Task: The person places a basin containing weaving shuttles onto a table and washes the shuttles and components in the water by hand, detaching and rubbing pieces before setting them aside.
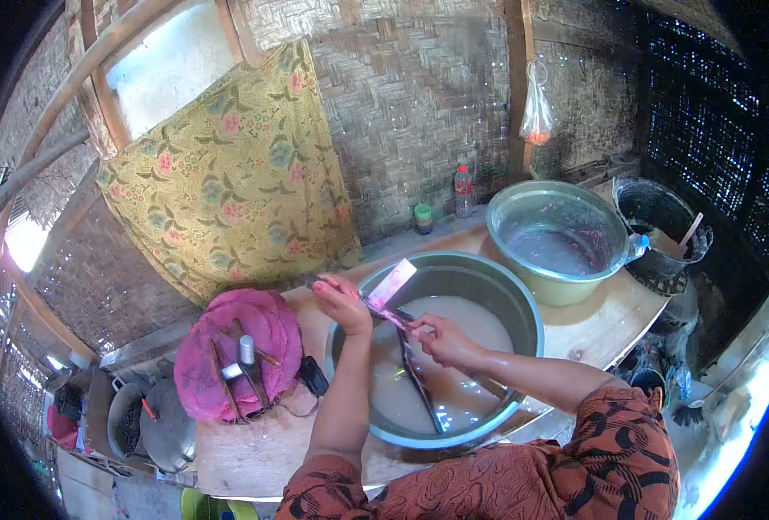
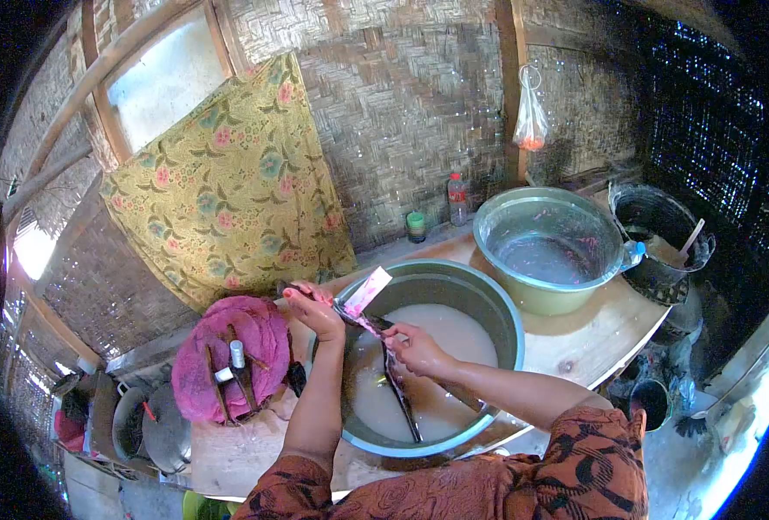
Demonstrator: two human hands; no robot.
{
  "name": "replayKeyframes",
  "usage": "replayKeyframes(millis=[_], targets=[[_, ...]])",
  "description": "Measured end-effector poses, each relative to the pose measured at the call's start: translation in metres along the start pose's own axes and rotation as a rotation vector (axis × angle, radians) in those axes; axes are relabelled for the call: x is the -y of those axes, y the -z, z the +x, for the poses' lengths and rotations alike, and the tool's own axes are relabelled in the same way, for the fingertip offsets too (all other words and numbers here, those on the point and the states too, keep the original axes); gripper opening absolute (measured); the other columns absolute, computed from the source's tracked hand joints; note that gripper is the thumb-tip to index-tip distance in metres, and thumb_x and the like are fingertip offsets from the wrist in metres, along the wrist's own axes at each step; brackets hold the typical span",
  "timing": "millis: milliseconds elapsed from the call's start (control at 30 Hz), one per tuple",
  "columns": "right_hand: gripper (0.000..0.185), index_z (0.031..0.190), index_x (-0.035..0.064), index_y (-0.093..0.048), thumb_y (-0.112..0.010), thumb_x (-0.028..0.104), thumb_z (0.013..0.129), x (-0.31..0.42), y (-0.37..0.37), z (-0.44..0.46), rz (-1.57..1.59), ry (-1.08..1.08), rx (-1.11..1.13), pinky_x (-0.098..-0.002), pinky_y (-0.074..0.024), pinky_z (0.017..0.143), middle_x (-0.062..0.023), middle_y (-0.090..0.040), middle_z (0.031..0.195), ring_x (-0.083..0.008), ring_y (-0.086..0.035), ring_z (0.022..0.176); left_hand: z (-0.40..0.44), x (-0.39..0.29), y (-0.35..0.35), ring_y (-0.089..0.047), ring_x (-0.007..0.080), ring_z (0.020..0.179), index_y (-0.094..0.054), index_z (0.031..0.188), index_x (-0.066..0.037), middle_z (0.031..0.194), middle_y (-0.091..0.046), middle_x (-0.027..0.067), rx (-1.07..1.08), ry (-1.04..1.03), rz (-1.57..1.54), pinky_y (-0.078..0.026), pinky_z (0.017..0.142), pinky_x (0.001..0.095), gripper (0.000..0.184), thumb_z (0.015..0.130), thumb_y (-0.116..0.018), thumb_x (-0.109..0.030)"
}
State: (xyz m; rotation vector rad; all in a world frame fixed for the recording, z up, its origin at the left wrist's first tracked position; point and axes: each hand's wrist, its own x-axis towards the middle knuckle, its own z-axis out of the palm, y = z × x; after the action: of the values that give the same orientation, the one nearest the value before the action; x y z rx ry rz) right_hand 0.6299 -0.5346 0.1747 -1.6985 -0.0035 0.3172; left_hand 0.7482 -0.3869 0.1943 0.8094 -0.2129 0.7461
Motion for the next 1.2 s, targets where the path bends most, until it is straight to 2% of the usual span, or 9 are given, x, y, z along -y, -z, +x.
replayKeyframes(millis=[233, 400, 500, 667, 800, 900, 967, 1067, 1200], targets=[[0.018, 0.108, 0.0172, -0.048, -0.046, 0.022, 0.091, -0.015, 0.011, 0.004, 0.079, -0.116, 0.146, -0.0221, -0.0237, 0.035, 0.0022, -0.040, 0.058, -0.0060, -0.032, 0.043, -0.002, 0.011, 0.003, -0.033, 0.0064, 0.044, -0.037, 0.072, -0.013, 0.056, -0.035, -0.0031, 0.061, -0.105, 0.118, -0.027, 0.039, 0.0212, 0.040, 0.092, -0.039, -0.047], [0.022, 0.062, 0.0092, -0.057, -0.046, 0.019, 0.079, -0.068, 0.062, 0.057, -0.500, -0.033, 0.496, -0.0366, -0.0401, 0.050, -0.0015, -0.054, 0.064, -0.0156, -0.052, 0.059, 0.015, 0.009, 0.006, -0.033, 0.0067, 0.042, -0.035, 0.070, -0.012, 0.054, -0.034, -0.0014, 0.019, -0.054, 0.145, -0.028, 0.037, 0.0211, 0.040, 0.094, -0.033, -0.044], [0.021, 0.071, 0.0072, -0.058, -0.043, 0.018, 0.081, -0.117, 0.082, 0.111, -0.676, -0.178, 0.154, -0.0356, -0.0434, 0.053, -0.0040, -0.055, 0.065, -0.0172, -0.053, 0.058, 0.012, 0.013, 0.010, -0.031, 0.0075, 0.039, -0.034, 0.069, -0.012, 0.053, -0.033, -0.0016, 0.036, 0.144, 0.092, -0.028, 0.035, 0.0221, 0.042, 0.093, -0.033, -0.047], [0.025, 0.086, 0.0039, -0.060, -0.038, 0.018, 0.083, -0.131, 0.097, 0.142, 0.561, -0.286, 0.087, -0.0341, -0.0488, 0.057, -0.0082, -0.057, 0.068, -0.0198, -0.054, 0.057, 0.006, 0.045, 0.016, -0.033, 0.0089, 0.037, -0.034, 0.068, -0.013, 0.049, -0.031, -0.0020, 0.148, 0.424, 0.285, -0.029, 0.033, 0.0241, 0.047, 0.090, -0.034, -0.054], [0.019, 0.080, 0.0030, -0.055, -0.043, 0.018, 0.083, -0.073, 0.106, 0.181, 0.805, -0.156, 0.410, -0.0378, -0.0450, 0.050, -0.0086, -0.056, 0.071, -0.0236, -0.052, 0.055, 0.012, 0.045, 0.019, -0.031, 0.0106, 0.034, -0.033, 0.069, -0.014, 0.047, -0.029, -0.0019, 0.064, 0.588, 0.193, -0.029, 0.033, 0.0260, 0.050, 0.086, -0.035, -0.061], [0.018, 0.081, 0.0014, -0.056, -0.045, 0.016, 0.082, -0.007, 0.076, 0.125, 0.623, 0.009, 0.168, -0.0382, -0.0489, 0.058, -0.0100, -0.057, 0.071, -0.0237, -0.055, 0.058, 0.017, 0.044, 0.021, -0.031, 0.0109, 0.034, -0.033, 0.069, -0.014, 0.047, -0.028, -0.0019, -0.035, 0.683, 0.033, -0.028, 0.033, 0.0257, 0.052, 0.084, -0.037, -0.063], [0.013, 0.070, 0.0053, -0.057, -0.046, 0.010, 0.074, 0.012, 0.056, 0.105, -0.547, 0.742, -0.480, -0.0385, -0.0497, 0.069, -0.0116, -0.056, 0.064, -0.0251, -0.057, 0.061, 0.018, 0.046, 0.023, -0.031, 0.0109, 0.034, -0.033, 0.069, -0.015, 0.047, -0.028, -0.0019, -0.041, 0.698, 0.022, -0.028, 0.033, 0.0255, 0.052, 0.084, -0.038, -0.064], [0.011, 0.071, 0.0046, -0.058, -0.049, 0.011, 0.071, 0.030, 0.024, 0.059, -1.204, 1.159, -0.059, -0.0389, -0.0456, 0.081, -0.0143, -0.056, 0.066, -0.0272, -0.059, 0.072, 0.013, 0.054, 0.021, -0.030, 0.0106, 0.034, -0.034, 0.068, -0.015, 0.047, -0.029, -0.0019, -0.023, 0.636, 0.151, -0.027, 0.032, 0.0250, 0.051, 0.083, -0.038, -0.064], [0.010, 0.072, 0.0078, -0.062, -0.059, 0.014, 0.065, -0.032, 0.010, 0.088, -1.537, 1.074, -0.250, -0.0408, -0.0463, 0.081, -0.0139, -0.060, 0.071, -0.0279, -0.061, 0.073, -0.001, 0.064, 0.019, -0.030, 0.0100, 0.033, -0.034, 0.067, -0.015, 0.046, -0.031, -0.0020, 0.056, 0.771, 0.175, -0.027, 0.031, 0.0243, 0.050, 0.085, -0.038, -0.062]])
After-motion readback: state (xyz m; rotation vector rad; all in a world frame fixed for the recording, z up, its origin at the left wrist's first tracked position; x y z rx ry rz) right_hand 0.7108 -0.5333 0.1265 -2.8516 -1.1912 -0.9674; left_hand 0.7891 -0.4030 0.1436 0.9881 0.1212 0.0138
